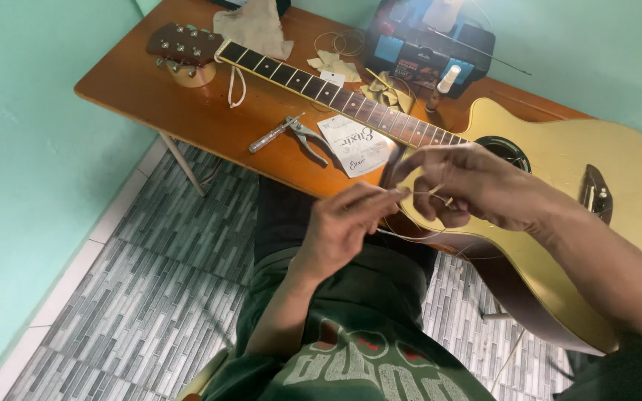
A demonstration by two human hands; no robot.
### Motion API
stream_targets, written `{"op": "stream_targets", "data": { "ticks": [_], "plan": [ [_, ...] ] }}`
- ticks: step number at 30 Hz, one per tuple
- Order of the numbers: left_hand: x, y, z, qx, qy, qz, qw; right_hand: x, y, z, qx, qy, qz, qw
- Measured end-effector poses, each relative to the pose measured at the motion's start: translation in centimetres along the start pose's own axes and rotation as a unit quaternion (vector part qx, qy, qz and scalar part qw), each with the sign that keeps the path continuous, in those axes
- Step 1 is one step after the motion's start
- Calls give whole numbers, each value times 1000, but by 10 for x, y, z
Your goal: Restringing an acoustic guitar by threading the string through the bridge, tying a knot, and trimming the excess with pliers.
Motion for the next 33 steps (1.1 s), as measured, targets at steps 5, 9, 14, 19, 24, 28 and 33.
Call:
{"op": "stream_targets", "data": {
  "ticks": [5,9,14,19,24,28,33],
  "plan": [
    [12,-49,-13,243,35,-179,953,4,-6,-5,-69,53,14,996],
    [25,-67,-10,295,21,-199,934,4,5,4,-165,-52,62,983],
    [10,-21,1,141,-66,-84,984,-17,31,-8,-286,-179,226,914],
    [7,-1,0,-143,-81,52,985,-20,39,-2,-336,-262,306,851],
    [-3,30,0,-276,-109,199,934,-23,41,3,-560,-236,385,695],
    [13,17,-1,-259,-61,200,943,-20,17,18,-606,-225,345,680],
    [26,16,0,-181,-64,166,967,-16,42,41,-326,-121,235,908]
  ]
}}
Point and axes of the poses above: each hand's wrist, its own x-axis towards the middle knuckle, its own z-axis out of the back of the hand, y = z × x, the point moved 7 cm from there along x, towards the middle knuckle, and after that the axes turned 3 degrees about -y, right-handed, at the moved point
